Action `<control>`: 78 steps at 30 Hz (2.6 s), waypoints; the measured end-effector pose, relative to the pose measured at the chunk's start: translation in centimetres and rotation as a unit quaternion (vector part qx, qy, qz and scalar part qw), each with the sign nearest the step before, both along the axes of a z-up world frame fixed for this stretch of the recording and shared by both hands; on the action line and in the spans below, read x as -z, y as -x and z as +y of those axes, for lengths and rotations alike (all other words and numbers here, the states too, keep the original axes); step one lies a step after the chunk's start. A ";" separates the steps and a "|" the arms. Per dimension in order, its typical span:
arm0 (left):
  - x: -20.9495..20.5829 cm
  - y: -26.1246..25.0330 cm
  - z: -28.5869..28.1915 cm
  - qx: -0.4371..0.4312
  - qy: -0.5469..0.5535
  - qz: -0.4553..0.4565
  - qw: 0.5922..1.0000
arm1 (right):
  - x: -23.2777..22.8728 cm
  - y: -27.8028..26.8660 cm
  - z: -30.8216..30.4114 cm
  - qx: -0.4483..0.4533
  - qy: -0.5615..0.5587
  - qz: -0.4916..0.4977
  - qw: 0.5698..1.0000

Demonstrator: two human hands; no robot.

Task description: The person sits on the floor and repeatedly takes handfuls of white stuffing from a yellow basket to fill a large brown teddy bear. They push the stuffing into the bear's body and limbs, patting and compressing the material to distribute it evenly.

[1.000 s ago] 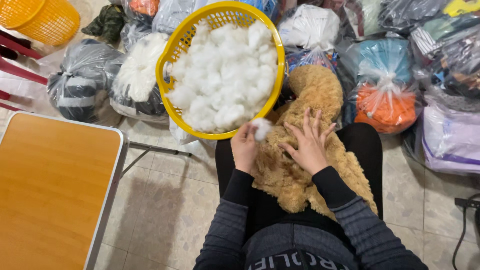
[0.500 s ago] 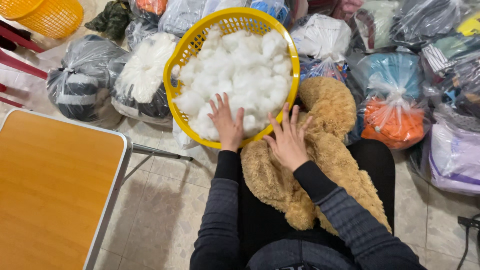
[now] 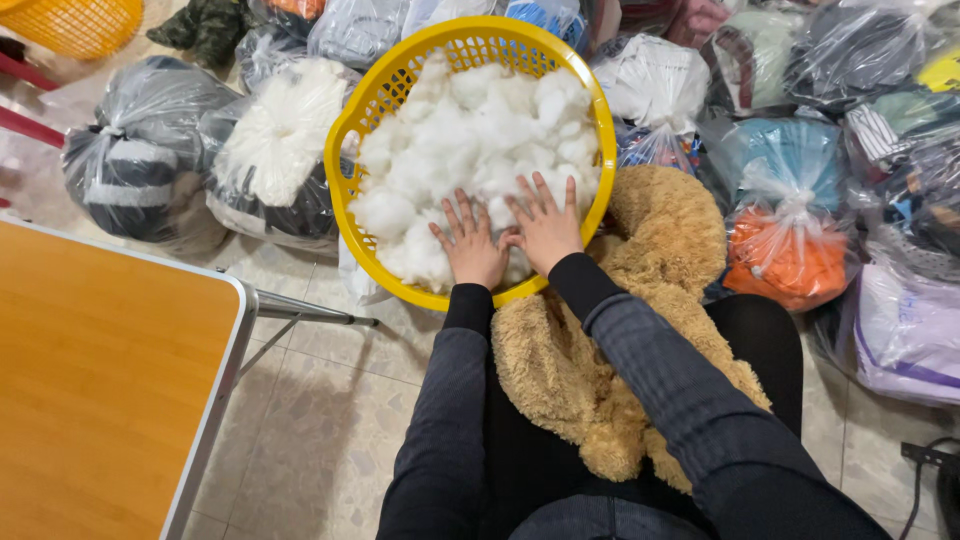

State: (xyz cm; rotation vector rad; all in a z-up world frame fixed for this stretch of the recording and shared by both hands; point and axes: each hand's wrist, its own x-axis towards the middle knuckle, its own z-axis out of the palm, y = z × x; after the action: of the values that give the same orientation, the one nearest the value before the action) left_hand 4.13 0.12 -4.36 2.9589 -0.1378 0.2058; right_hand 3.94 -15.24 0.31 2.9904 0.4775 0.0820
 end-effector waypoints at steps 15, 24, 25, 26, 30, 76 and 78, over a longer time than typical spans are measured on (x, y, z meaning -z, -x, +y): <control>-6.2 7.9 2.5 0.004 0.299 -0.252 0.920 | -4.8 10.2 -7.0 0.050 -0.229 -0.007 0.972; -7.5 17.2 -1.7 0.012 0.366 -0.213 0.906 | -4.1 23.2 -13.8 0.121 -0.235 0.025 0.964; -7.4 17.8 -2.8 0.043 0.352 -0.198 0.914 | -3.9 24.1 -13.9 0.127 -0.224 0.028 0.966; -7.3 18.7 -4.2 0.075 0.337 -0.184 0.920 | -3.7 25.0 -14.0 0.132 -0.214 0.032 0.967; -6.3 20.6 -8.4 0.195 0.286 -0.113 0.931 | -3.3 26.6 -14.2 0.143 -0.138 0.063 0.978; -0.7 20.6 -11.2 0.137 0.029 0.094 0.986 | 0.7 26.1 -11.5 0.182 0.089 0.002 0.979; -0.3 20.9 -11.4 0.160 0.008 0.090 0.983 | 0.7 26.3 -11.5 0.182 0.077 0.016 0.980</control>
State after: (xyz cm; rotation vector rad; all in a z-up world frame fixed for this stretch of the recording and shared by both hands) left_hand -16.75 -11.30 -4.03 2.8674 -0.5766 -0.1035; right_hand -22.36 -26.76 -0.37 2.8739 -0.0636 -0.0323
